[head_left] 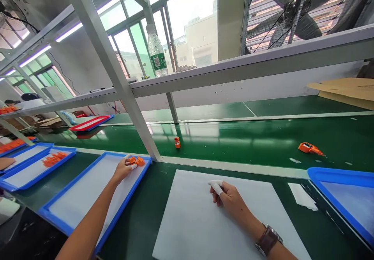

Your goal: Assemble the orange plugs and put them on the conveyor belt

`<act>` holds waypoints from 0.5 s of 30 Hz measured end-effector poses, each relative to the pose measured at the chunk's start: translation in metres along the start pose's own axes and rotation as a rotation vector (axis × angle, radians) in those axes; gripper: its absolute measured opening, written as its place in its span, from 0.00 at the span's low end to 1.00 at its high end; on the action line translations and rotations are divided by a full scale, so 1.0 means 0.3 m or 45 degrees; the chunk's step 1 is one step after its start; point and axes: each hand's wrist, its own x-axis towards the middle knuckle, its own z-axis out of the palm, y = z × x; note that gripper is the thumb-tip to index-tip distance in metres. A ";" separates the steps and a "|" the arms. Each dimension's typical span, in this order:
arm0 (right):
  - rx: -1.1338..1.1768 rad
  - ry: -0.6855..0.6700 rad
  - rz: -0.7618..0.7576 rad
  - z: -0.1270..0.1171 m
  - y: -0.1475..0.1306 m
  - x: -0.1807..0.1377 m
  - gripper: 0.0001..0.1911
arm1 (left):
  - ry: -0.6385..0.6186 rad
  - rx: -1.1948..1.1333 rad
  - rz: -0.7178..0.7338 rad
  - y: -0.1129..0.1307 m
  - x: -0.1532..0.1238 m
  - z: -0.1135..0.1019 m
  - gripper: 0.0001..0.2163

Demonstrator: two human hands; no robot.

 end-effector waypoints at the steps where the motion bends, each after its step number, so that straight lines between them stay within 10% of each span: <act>1: -0.003 0.001 0.002 0.000 -0.002 -0.001 0.20 | 0.027 0.015 0.008 0.001 -0.002 -0.012 0.35; 5: 0.017 -0.018 0.012 -0.002 -0.014 -0.005 0.19 | 0.111 0.093 0.072 0.046 -0.060 -0.012 0.38; 15: 0.017 -0.010 0.013 -0.002 -0.041 -0.019 0.19 | -0.700 0.029 0.186 0.220 -0.277 0.298 0.39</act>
